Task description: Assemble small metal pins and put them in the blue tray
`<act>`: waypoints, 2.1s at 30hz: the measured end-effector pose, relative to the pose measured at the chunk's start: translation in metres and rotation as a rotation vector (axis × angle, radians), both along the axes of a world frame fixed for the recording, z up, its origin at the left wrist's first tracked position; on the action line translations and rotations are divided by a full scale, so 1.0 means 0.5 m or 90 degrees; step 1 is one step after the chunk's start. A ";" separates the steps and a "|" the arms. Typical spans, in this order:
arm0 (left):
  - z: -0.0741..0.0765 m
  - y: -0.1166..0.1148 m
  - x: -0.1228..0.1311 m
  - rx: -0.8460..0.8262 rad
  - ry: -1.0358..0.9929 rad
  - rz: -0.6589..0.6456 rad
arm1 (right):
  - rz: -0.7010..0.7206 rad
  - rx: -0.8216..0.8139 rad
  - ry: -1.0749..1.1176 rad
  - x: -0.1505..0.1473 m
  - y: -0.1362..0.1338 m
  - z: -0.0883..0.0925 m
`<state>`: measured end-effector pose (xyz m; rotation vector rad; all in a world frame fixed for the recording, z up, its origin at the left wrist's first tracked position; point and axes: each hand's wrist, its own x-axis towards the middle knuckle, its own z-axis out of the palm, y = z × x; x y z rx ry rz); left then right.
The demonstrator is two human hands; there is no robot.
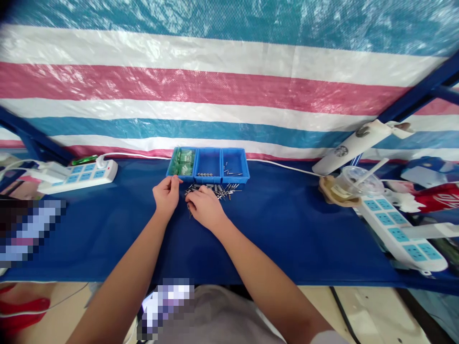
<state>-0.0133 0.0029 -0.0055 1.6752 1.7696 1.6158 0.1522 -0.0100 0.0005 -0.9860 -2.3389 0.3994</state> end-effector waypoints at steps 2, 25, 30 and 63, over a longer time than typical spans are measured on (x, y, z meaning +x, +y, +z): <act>0.000 0.001 -0.002 -0.005 0.002 -0.005 | -0.002 -0.008 0.005 -0.001 0.000 -0.002; 0.000 -0.001 -0.001 -0.021 0.031 -0.050 | -0.031 -0.029 -0.038 -0.004 -0.014 0.005; 0.000 0.001 -0.004 -0.024 0.031 -0.053 | -0.009 -0.038 -0.036 -0.007 -0.015 0.000; -0.010 -0.004 0.003 -0.033 0.082 -0.279 | -0.187 -0.458 0.634 0.011 0.020 -0.013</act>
